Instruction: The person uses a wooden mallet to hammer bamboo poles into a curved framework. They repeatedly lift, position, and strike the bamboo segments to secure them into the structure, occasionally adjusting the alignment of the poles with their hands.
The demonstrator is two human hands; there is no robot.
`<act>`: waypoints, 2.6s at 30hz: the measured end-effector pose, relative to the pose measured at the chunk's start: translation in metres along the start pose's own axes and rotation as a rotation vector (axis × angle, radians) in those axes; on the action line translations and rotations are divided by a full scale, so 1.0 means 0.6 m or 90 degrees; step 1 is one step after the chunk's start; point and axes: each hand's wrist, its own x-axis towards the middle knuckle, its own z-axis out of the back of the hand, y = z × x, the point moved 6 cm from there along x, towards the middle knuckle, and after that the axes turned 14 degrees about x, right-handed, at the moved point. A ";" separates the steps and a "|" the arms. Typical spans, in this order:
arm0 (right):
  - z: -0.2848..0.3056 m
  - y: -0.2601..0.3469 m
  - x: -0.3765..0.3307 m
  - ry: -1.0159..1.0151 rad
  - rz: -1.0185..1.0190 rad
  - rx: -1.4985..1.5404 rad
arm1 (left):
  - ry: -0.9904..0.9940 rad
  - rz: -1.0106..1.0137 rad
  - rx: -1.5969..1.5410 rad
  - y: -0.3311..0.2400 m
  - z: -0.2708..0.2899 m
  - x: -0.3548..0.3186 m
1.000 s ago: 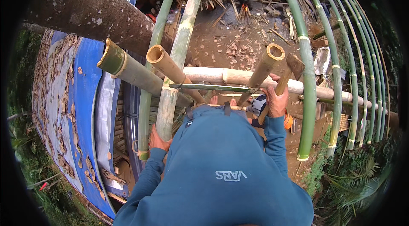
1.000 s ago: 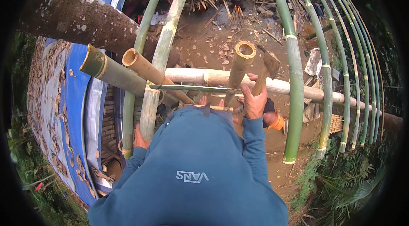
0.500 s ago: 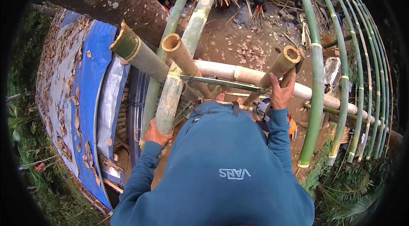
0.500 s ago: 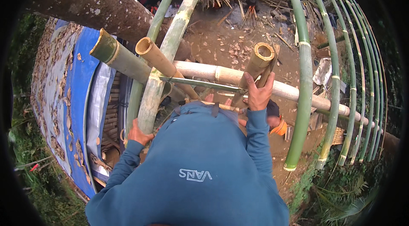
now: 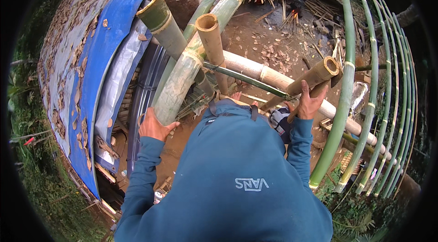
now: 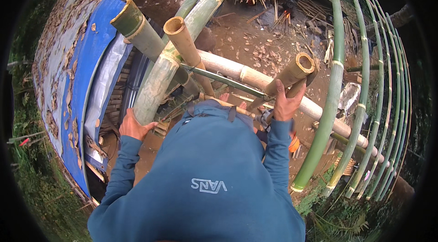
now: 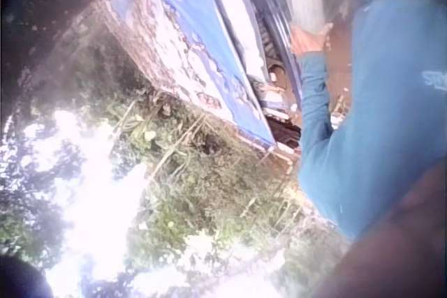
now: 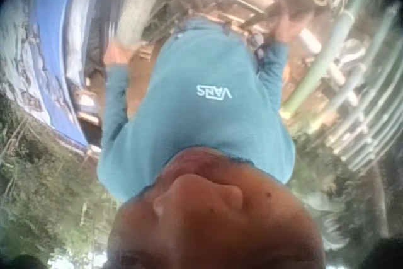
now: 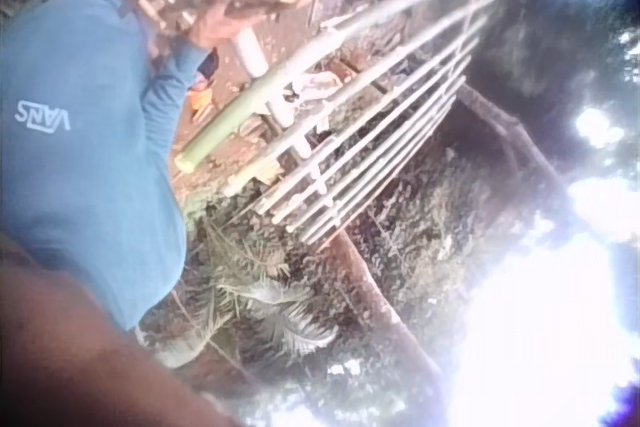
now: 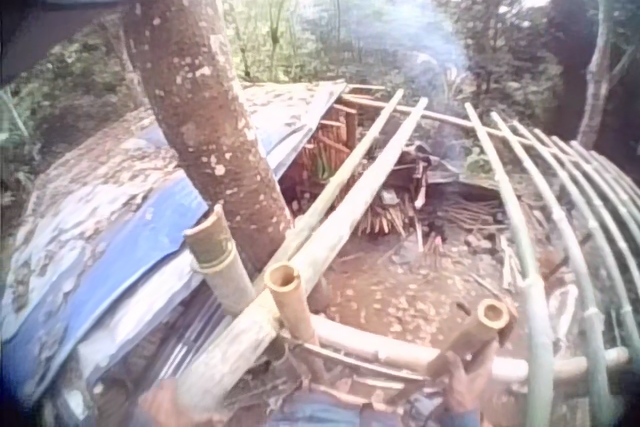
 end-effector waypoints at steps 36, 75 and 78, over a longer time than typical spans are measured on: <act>-0.003 0.020 -0.006 -0.035 0.095 -0.089 | 0.301 -0.387 -0.685 -0.304 0.400 -0.062; 0.287 -0.043 -0.246 -0.385 -0.257 0.185 | 0.702 -0.438 -0.566 -0.763 -0.155 -0.227; 0.279 -0.102 -0.269 -0.392 -0.280 0.179 | 0.908 -0.754 -0.456 -0.677 -0.107 -0.191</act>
